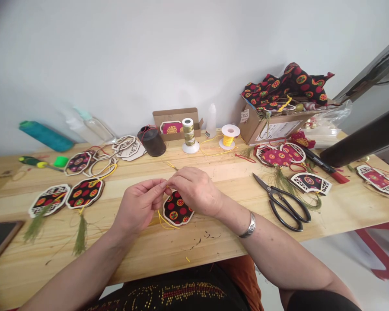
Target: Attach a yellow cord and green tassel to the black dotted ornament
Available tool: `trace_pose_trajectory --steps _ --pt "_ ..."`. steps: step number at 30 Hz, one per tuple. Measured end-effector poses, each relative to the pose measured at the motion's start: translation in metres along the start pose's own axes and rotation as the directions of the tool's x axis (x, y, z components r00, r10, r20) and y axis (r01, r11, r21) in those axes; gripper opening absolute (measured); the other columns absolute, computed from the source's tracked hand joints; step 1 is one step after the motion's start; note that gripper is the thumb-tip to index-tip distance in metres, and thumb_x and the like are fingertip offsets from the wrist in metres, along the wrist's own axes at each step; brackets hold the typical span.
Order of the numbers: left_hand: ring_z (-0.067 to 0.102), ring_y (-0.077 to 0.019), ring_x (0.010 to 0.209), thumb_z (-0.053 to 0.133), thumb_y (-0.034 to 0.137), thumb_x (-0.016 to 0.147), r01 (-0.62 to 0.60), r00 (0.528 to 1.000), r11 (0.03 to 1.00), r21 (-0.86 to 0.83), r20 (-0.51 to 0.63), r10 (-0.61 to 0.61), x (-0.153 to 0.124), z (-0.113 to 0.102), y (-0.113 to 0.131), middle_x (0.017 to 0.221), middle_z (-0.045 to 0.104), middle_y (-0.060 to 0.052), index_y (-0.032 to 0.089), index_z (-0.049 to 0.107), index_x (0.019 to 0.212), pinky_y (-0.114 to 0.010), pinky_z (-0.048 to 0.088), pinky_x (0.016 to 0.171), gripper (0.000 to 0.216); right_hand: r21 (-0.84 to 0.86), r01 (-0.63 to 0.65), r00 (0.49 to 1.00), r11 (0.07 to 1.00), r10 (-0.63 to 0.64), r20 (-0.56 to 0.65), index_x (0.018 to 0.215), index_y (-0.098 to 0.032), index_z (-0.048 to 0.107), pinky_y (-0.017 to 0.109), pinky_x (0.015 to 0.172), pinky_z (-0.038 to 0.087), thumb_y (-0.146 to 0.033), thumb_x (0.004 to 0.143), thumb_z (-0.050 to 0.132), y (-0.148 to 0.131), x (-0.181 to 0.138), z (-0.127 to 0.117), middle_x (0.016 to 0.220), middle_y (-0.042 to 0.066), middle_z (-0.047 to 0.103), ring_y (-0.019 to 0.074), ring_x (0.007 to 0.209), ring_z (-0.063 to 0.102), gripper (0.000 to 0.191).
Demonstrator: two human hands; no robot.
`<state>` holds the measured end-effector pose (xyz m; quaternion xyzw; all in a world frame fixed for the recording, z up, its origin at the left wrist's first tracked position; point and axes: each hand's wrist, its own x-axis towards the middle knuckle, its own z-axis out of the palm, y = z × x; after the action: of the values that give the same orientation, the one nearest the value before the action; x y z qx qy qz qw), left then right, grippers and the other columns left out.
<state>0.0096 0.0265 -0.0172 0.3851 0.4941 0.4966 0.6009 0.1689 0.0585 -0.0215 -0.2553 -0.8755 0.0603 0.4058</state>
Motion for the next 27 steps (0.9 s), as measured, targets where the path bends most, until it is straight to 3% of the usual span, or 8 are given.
trace_pose_trajectory --steps 12,27 --pt "0.031 -0.0013 0.040 0.068 0.022 0.069 0.020 1.000 0.999 -0.050 -0.002 -0.021 -0.0006 0.0000 0.0014 0.057 0.062 -0.001 0.011 0.071 0.068 -0.017 0.022 0.039 0.011 -0.086 0.139 0.990 0.987 -0.139 0.006 0.091 -0.012 0.063 0.028 0.060 0.042 -0.011 0.090 0.044 0.0030 -0.0013 -0.0043 0.079 0.007 0.068 0.0140 0.068 0.055 0.019" --pt "0.029 -0.0010 0.040 0.069 0.022 0.067 0.063 0.998 0.995 -0.072 -0.013 -0.064 0.0001 0.0023 0.0033 0.051 0.057 0.000 0.011 0.070 0.064 -0.018 0.020 0.038 0.012 -0.236 0.198 0.976 0.952 -0.169 0.135 0.091 -0.010 0.064 0.029 0.061 0.040 -0.015 0.092 0.044 0.0015 0.0015 -0.0099 0.074 0.007 0.064 0.0155 0.069 0.053 0.021"
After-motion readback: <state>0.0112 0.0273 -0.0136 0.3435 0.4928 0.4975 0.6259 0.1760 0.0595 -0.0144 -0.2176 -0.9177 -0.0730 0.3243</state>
